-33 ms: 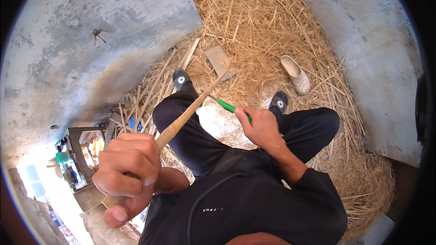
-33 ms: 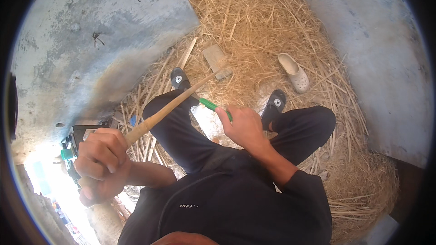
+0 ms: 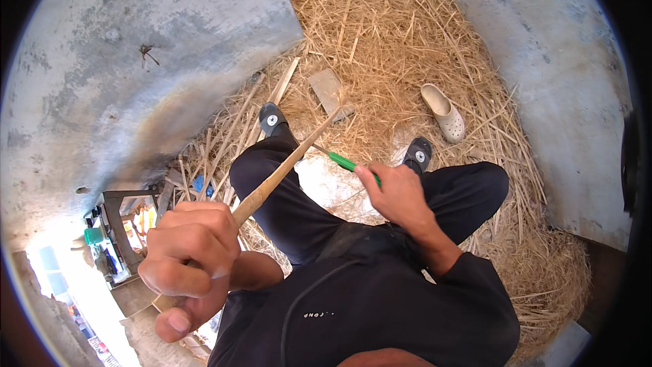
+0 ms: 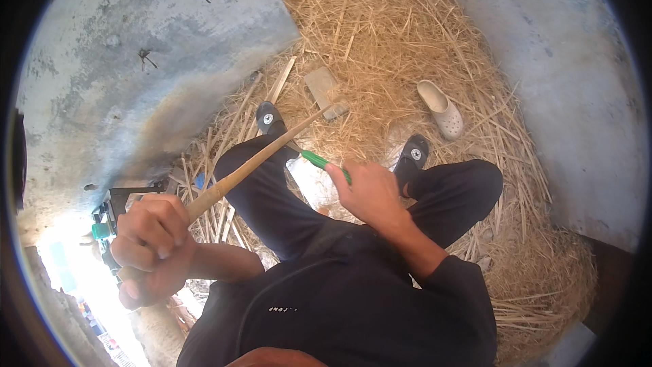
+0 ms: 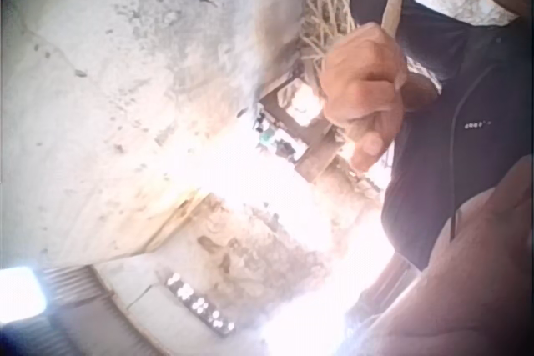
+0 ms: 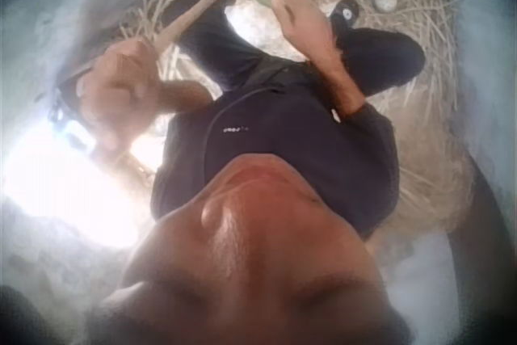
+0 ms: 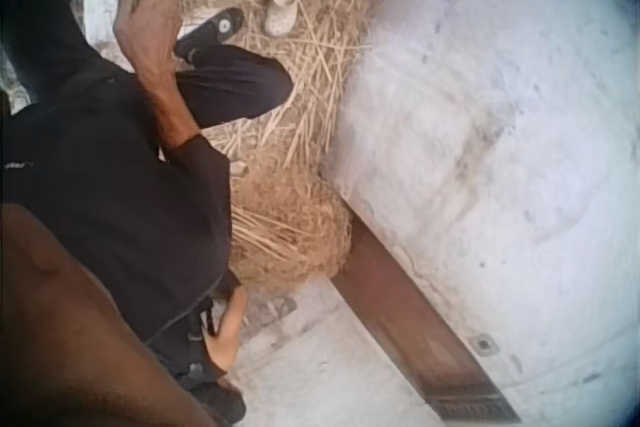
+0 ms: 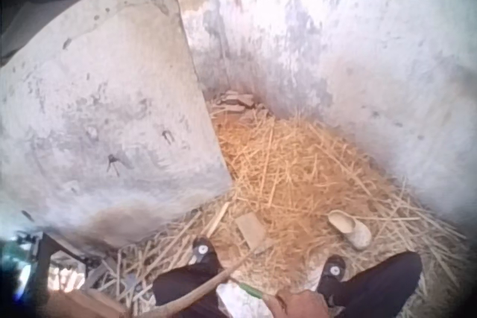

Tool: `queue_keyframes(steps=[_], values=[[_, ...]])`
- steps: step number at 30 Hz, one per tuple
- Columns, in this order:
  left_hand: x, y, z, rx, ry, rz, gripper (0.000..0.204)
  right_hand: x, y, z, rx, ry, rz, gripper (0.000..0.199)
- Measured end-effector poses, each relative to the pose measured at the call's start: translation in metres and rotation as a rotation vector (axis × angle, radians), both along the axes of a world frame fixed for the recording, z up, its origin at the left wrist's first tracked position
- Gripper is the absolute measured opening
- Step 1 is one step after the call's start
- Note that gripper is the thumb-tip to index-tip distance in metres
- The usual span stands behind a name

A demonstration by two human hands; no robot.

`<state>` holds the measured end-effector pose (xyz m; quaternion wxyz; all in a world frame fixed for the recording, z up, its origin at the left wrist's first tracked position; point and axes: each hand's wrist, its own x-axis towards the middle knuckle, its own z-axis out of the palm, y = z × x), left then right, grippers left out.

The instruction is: The person holds a bamboo strip and uses a small green-handled knife to shave thin layers off its surface.

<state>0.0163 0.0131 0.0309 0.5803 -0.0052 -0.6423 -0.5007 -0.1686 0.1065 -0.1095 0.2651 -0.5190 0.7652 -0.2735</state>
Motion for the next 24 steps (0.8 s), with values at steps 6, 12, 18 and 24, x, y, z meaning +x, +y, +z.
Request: queue_keyframes(steps=[6,12,18,24], values=[[0.013,-0.009,0.000,-0.035,-0.020,-0.178,0.046,-0.012,0.001,0.036,-0.055,-0.136,-0.058,0.033],[0.000,-0.016,0.003,-0.183,-0.093,-0.483,0.054,0.023,-0.017,-0.067,-0.137,-0.151,-0.044,0.035],[-0.007,-0.013,-0.002,-0.165,-0.037,-0.466,0.060,0.004,-0.023,-0.084,-0.065,-0.260,-0.121,0.036],[-0.014,-0.011,0.000,-0.106,0.073,-0.367,0.061,0.025,-0.016,-0.091,-0.265,-0.266,-0.020,0.031]])
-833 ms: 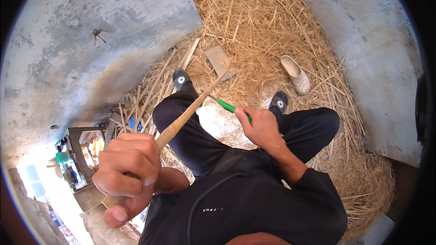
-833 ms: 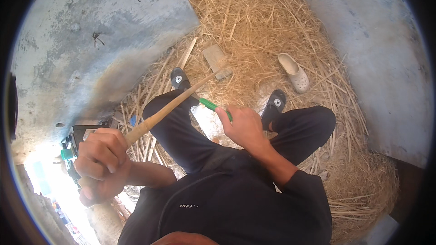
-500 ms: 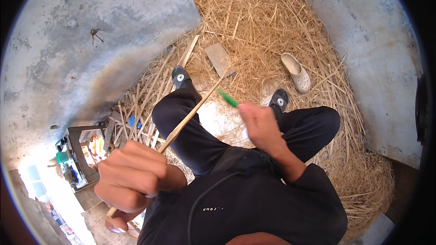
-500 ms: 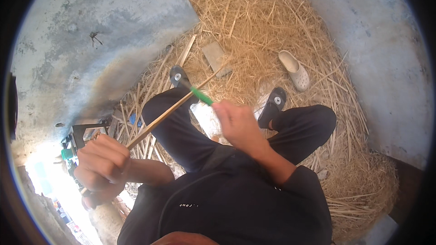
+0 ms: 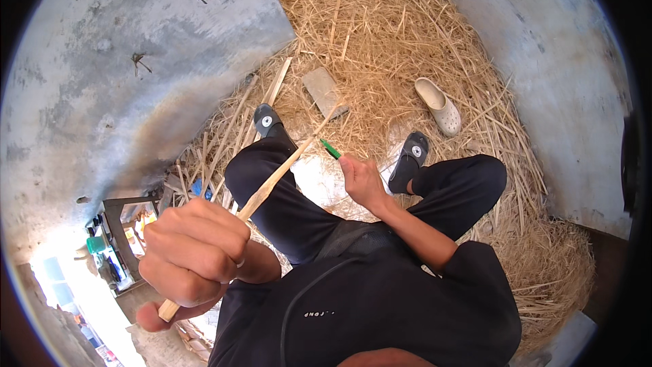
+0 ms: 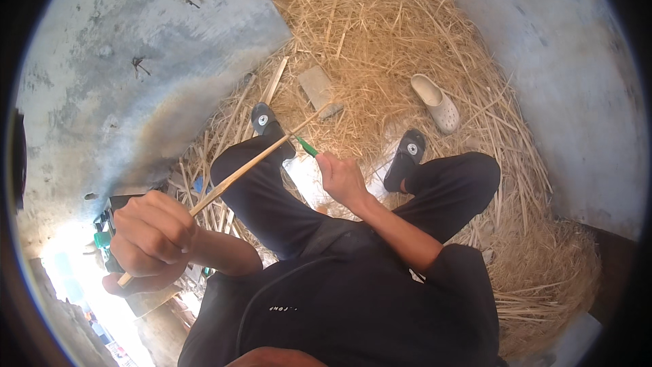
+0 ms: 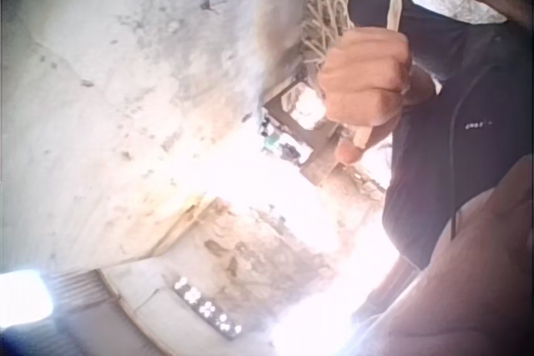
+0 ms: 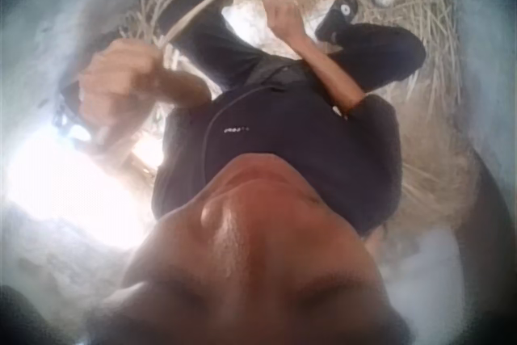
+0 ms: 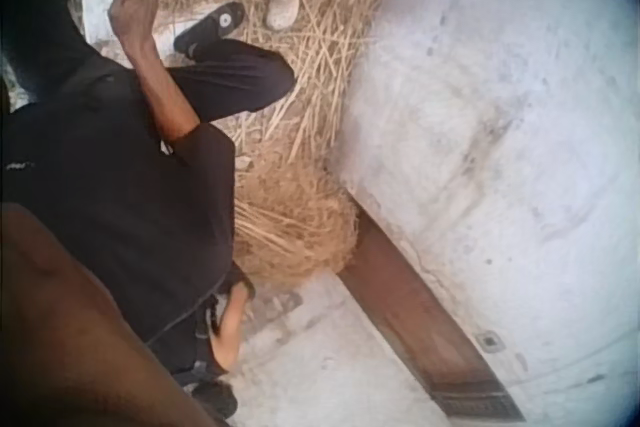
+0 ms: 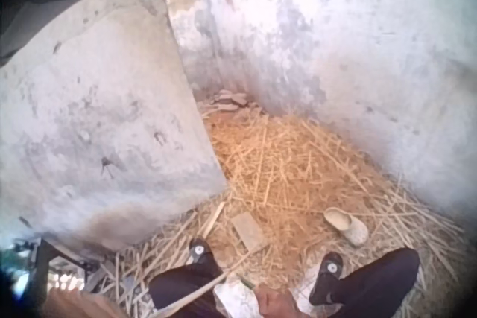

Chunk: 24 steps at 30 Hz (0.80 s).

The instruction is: The person holds a bamboo strip and uses a small green-handled knife to shave thin layers off its surface.

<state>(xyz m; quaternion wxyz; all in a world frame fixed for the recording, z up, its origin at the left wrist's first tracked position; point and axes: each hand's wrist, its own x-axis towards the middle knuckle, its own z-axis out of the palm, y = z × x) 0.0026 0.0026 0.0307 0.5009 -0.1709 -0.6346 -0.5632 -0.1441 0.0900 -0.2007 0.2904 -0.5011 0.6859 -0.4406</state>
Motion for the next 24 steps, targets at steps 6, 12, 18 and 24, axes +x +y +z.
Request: queue_keyframes(steps=[6,12,18,24], values=[[0.011,-0.007,0.001,0.022,-0.007,-0.037,0.058,-0.006,-0.015,-0.032,0.155,0.158,-0.003,0.034],[0.011,0.004,-0.004,0.008,0.069,0.038,0.061,-0.014,0.007,-0.093,0.241,0.184,-0.170,0.042],[0.020,-0.004,-0.011,0.210,0.278,0.359,0.051,0.004,-0.004,-0.011,0.041,-0.064,-0.255,0.041],[0.013,-0.012,-0.004,-0.007,0.132,0.213,0.054,-0.002,-0.015,-0.069,0.115,0.016,-0.109,0.044]])
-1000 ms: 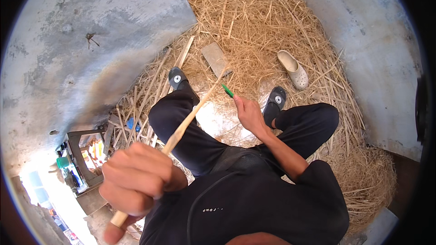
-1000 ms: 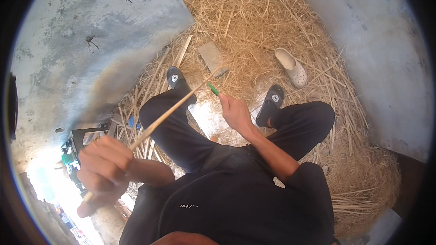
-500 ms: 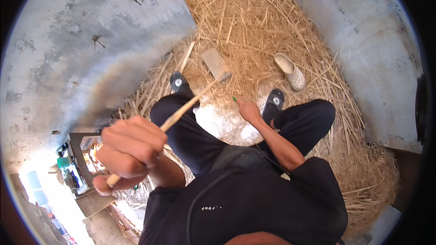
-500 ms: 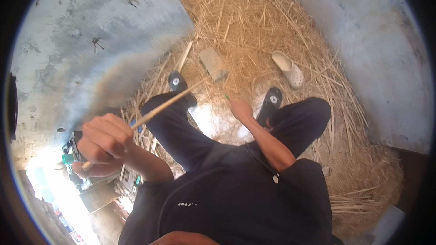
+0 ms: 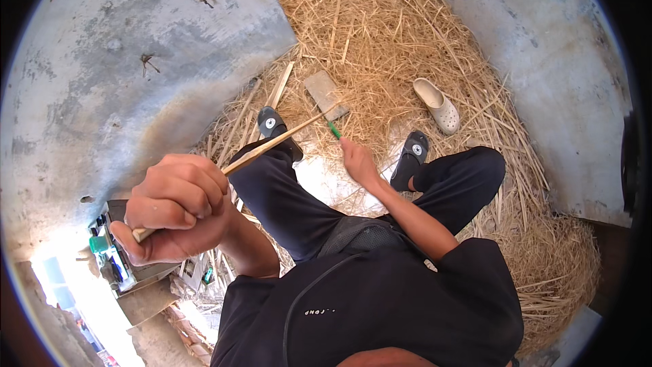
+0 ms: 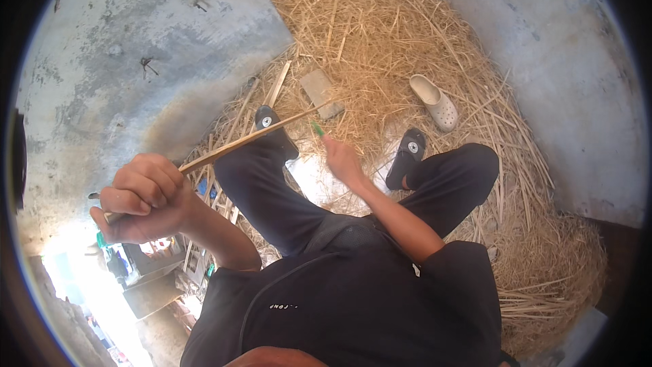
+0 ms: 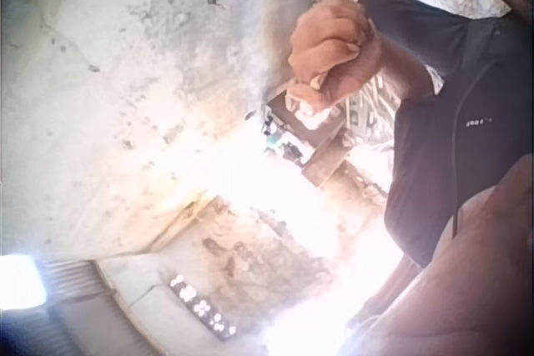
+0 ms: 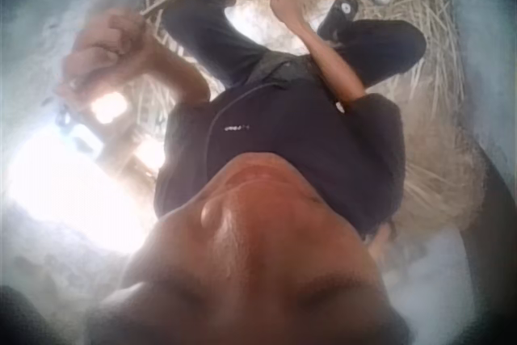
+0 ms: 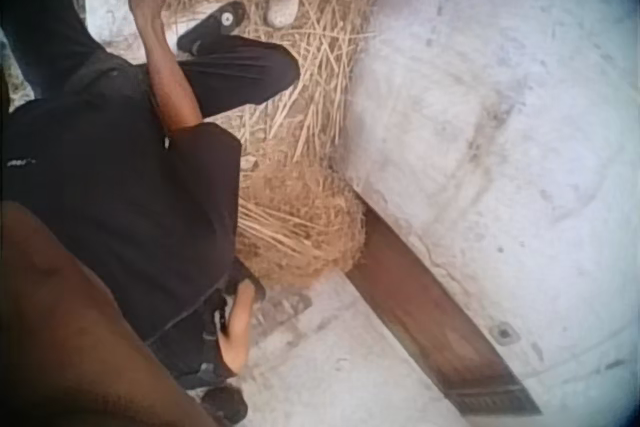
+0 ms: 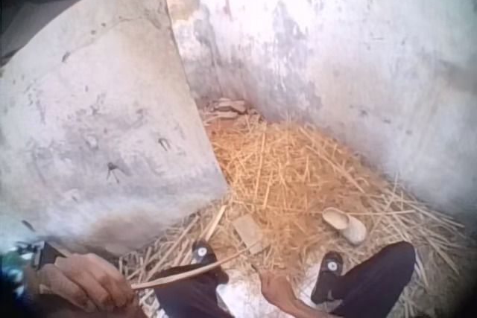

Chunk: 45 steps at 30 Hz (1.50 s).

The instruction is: The person holds a bamboo strip and uses a small green-handled knife to shave thin layers off its surface.

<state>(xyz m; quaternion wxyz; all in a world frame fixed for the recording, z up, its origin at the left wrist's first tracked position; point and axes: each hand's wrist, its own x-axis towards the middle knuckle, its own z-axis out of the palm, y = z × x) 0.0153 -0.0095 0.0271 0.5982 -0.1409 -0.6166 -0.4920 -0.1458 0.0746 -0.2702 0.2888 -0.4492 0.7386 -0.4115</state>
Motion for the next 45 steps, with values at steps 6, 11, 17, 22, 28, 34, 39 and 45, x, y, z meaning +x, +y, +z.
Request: queue_keyframes(steps=[6,11,17,22,28,34,39,45], values=[[-0.008,0.010,0.001,-0.030,-0.005,0.085,0.058,-0.023,0.006,-0.011,0.167,0.033,-0.088,0.043],[-0.014,0.010,-0.003,0.027,0.044,0.337,0.061,0.002,0.005,0.060,-0.185,-0.102,-0.002,0.033],[-0.017,0.025,-0.008,-0.027,0.005,0.425,0.059,0.002,-0.001,0.030,-0.148,0.135,0.054,0.032],[-0.005,0.028,-0.009,0.008,0.001,0.333,0.059,-0.020,-0.007,-0.027,0.374,0.234,0.130,0.031],[-0.016,0.035,-0.015,0.007,0.073,0.415,0.061,-0.031,0.011,-0.052,0.270,0.165,-0.038,0.041],[-0.013,0.029,-0.015,0.163,0.115,0.678,0.055,-0.035,-0.006,-0.055,0.174,0.103,-0.223,0.033],[-0.012,0.033,-0.015,0.095,0.068,0.652,0.053,-0.029,-0.030,-0.033,0.039,0.124,-0.097,0.029],[-0.030,0.050,-0.015,0.071,0.071,0.498,0.051,-0.053,-0.043,-0.120,0.361,0.509,-0.054,0.043]])
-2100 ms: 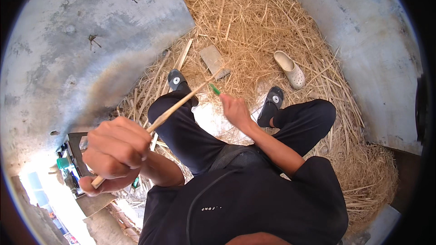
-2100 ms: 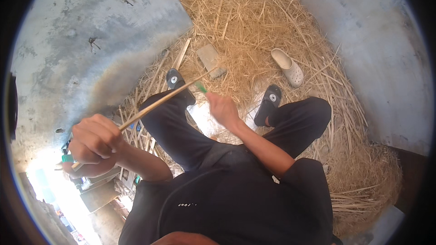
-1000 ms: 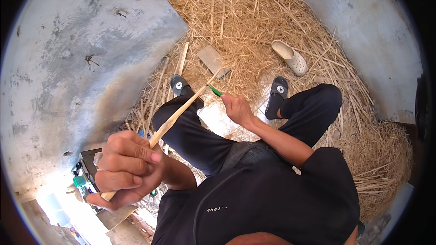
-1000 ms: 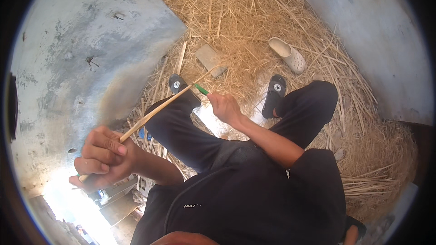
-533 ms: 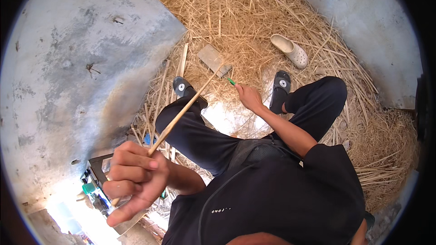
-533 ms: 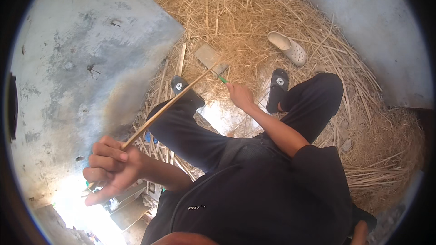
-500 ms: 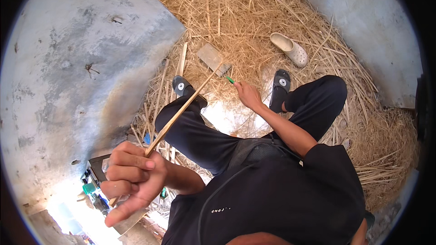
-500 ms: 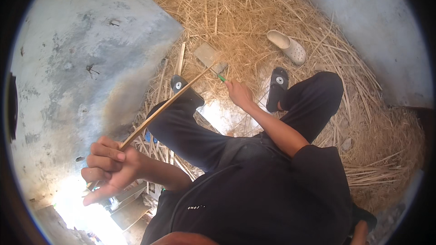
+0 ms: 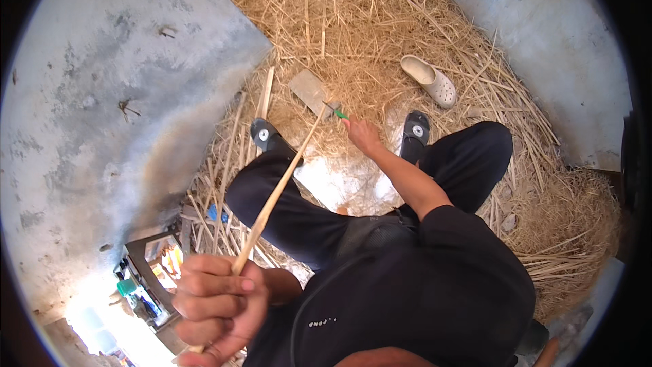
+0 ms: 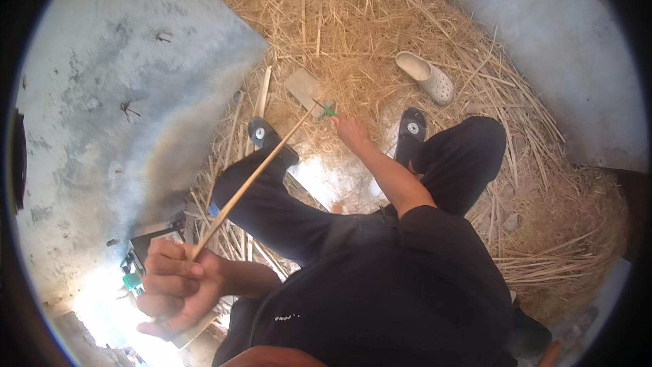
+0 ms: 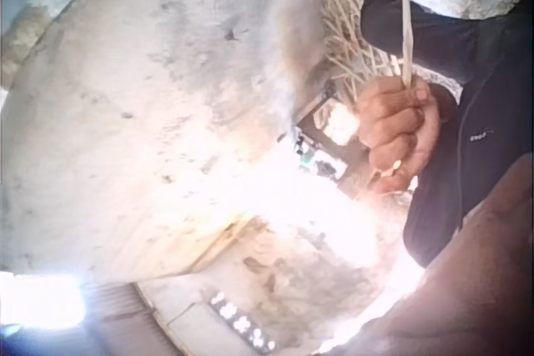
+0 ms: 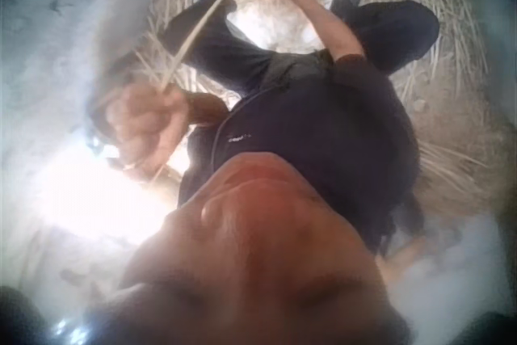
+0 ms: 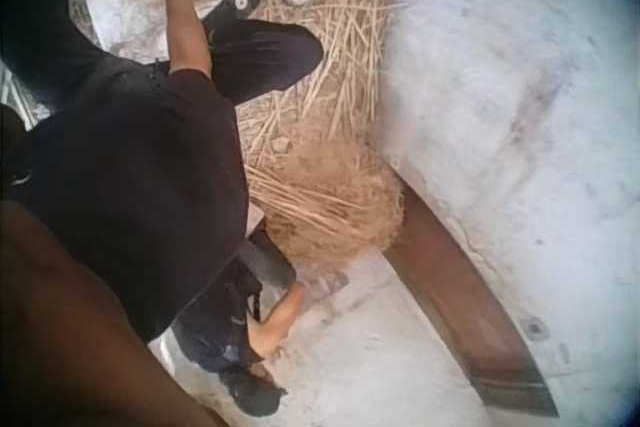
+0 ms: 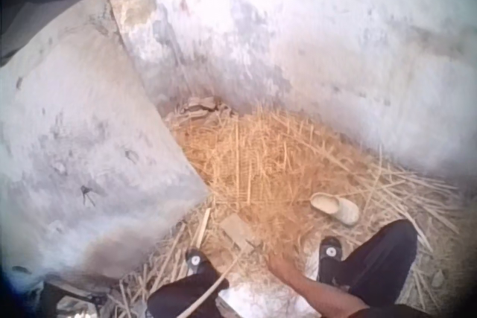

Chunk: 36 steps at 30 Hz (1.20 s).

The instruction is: The person holds a bamboo strip and uses a small green-handled knife to shave thin layers off its surface.

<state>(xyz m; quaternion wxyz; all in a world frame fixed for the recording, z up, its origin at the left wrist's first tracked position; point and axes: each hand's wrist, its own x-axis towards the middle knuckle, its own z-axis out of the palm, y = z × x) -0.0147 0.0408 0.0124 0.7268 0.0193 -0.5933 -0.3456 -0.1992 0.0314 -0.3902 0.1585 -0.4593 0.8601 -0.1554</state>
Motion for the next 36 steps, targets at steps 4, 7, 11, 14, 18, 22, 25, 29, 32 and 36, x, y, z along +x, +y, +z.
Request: queue_keyframes(steps=[4,7,11,14,18,22,25,29,32,36], values=[[0.008,-0.010,0.000,0.051,0.014,0.063,0.051,-0.004,-0.014,-0.018,-0.061,-0.452,-0.099,0.046],[0.011,-0.009,-0.001,-0.009,-0.036,0.083,0.053,-0.007,-0.017,-0.020,-0.012,-1.098,-0.281,0.047],[0.009,-0.010,-0.001,0.007,-0.004,0.109,0.054,0.007,-0.032,-0.001,-0.545,-0.598,-0.220,0.045],[0.010,-0.009,-0.003,0.092,0.088,0.207,0.054,0.012,-0.032,0.041,-0.644,-0.279,-0.013,0.043],[0.003,-0.004,0.001,0.074,-0.023,-0.067,0.048,0.008,-0.025,-0.003,-0.257,-0.138,-0.040,0.042],[0.006,-0.010,0.003,0.047,0.045,0.107,0.051,0.002,-0.047,-0.037,-0.125,-0.371,-0.071,0.046],[0.004,-0.014,0.006,0.043,-0.005,0.071,0.051,-0.008,-0.049,-0.035,-0.229,-0.807,-0.193,0.044],[0.008,-0.016,0.001,0.054,0.015,0.182,0.050,-0.004,-0.045,0.028,-0.411,-1.519,-0.471,0.038],[0.009,-0.017,0.000,0.077,0.050,0.214,0.050,0.001,-0.044,0.059,-0.676,-0.574,-0.204,0.033],[0.007,-0.017,0.005,0.108,0.075,0.160,0.050,0.009,-0.042,0.030,-0.237,-0.266,-0.050,0.035]])
